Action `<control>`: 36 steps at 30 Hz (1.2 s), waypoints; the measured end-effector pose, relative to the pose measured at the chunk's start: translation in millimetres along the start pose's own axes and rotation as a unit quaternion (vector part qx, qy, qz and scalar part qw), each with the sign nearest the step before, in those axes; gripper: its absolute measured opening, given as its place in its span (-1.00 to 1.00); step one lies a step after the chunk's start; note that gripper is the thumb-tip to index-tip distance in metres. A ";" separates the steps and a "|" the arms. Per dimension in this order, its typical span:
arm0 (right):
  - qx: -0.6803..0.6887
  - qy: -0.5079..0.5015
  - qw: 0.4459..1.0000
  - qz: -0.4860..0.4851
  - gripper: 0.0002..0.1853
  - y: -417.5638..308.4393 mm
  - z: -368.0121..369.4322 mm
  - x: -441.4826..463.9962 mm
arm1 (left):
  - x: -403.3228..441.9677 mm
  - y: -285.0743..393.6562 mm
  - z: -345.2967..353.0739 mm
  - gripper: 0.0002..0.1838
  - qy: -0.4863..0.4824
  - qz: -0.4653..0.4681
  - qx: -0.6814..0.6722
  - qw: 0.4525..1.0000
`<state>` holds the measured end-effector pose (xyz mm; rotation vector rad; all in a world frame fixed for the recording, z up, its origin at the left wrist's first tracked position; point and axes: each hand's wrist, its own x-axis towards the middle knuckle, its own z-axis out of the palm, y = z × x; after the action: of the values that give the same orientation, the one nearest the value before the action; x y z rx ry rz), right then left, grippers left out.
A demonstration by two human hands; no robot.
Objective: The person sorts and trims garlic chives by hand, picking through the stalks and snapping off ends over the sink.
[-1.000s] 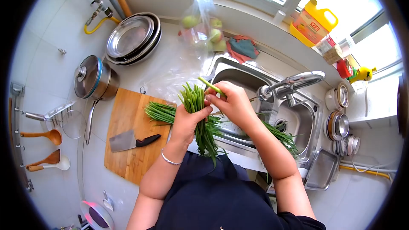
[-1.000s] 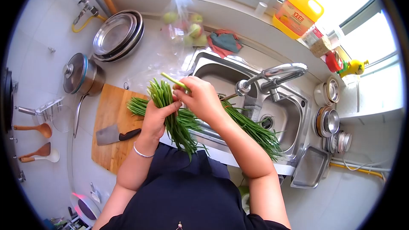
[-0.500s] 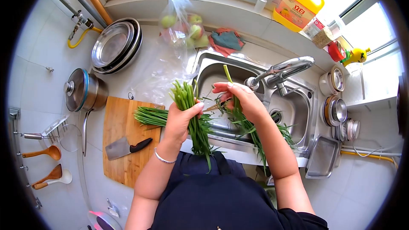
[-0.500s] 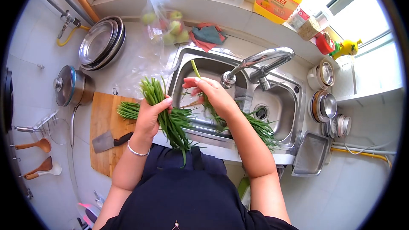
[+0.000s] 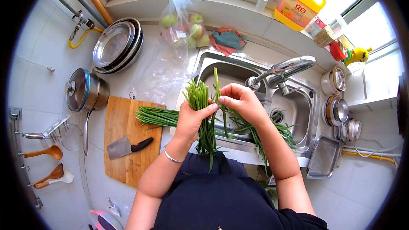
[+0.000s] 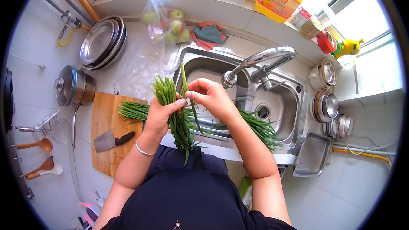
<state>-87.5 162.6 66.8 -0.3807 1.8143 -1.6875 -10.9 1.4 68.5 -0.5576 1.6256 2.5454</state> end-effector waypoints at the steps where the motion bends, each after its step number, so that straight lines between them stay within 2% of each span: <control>1: -0.012 0.006 1.000 -0.005 -0.77 -0.7 -1.0 -0.7 | 0.0 0.0 -1.3 -0.82 -0.001 -0.001 0.001 1.000; 6: 0.012 0.018 1.000 0.017 -0.78 -8.4 5.9 -6.1 | 0.0 -0.3 -7.4 -0.80 -0.007 -0.017 -0.038 0.999; 9: -0.003 0.062 0.998 0.026 -0.77 -9.2 12.2 -8.3 | -3.6 3.1 -1.4 -0.75 -0.005 -0.005 -0.016 1.000; 11: -0.182 0.105 0.974 -0.084 -0.78 -7.4 15.6 -8.3 | -5.5 2.8 3.0 -0.73 0.000 0.013 0.010 1.000; 12: -0.208 0.116 0.963 -0.128 -0.81 -14.5 18.8 -10.4 | -6.2 1.9 4.4 -0.72 0.003 0.039 0.044 0.998; 14: -0.245 0.138 0.948 -0.149 -0.84 -19.3 11.7 -11.5 | -5.9 -1.8 1.4 -0.73 0.018 0.080 0.090 0.993; 17: -0.296 0.228 0.903 -0.214 -0.89 -25.3 -10.9 -10.9 | -6.8 3.9 -6.8 -0.77 0.026 0.045 0.069 0.996; 19: -0.185 0.283 0.919 -0.204 -0.89 -19.2 -26.8 -5.9 | -7.5 6.5 -10.1 -0.80 0.023 0.034 0.042 0.998; 20: -0.184 0.284 0.919 -0.204 -0.89 -17.0 -29.7 -6.9 | -6.8 7.3 -12.7 -0.81 0.014 0.019 0.019 1.000; 21: 0.018 0.273 0.950 -0.149 -0.88 -16.4 -31.4 -7.9 | -6.2 8.1 -13.7 -0.82 0.004 0.005 -0.004 1.000; 23: 0.220 0.251 0.938 -0.090 -0.87 -15.5 -27.1 -8.4 | -6.7 7.9 -10.3 -0.82 0.006 0.010 -0.025 1.000; 25: 0.021 0.192 0.979 -0.069 -0.85 -13.6 -1.7 -6.9 | -7.4 7.1 -8.1 -0.81 0.000 0.016 -0.013 1.000; 27: -0.017 0.163 0.982 -0.098 -0.79 -9.3 15.8 -5.6 | -7.3 5.0 -6.1 -0.81 0.001 0.020 0.004 1.000; 29: -0.111 0.140 0.980 -0.084 -0.79 -13.9 21.3 -7.1 | -7.1 3.2 -5.0 -0.80 0.006 0.026 0.021 0.999; 31: -0.122 0.133 0.981 -0.069 -0.79 -16.1 23.6 -7.7 | -8.0 2.6 -5.3 -0.80 0.007 0.042 0.035 0.998; 34: -0.071 0.113 0.987 -0.089 -0.78 -17.6 18.5 -9.5 | -8.2 3.7 -8.7 -0.82 0.004 0.032 0.036 0.999; 36: -0.205 0.067 0.975 -0.045 -0.76 -28.1 11.1 -14.0 | -8.6 3.9 -9.8 -0.83 -0.003 0.027 0.037 0.999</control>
<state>-75.6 158.3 97.7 -0.5392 2.2814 -1.4157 -1.3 -8.0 71.1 -0.5063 1.7478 2.5092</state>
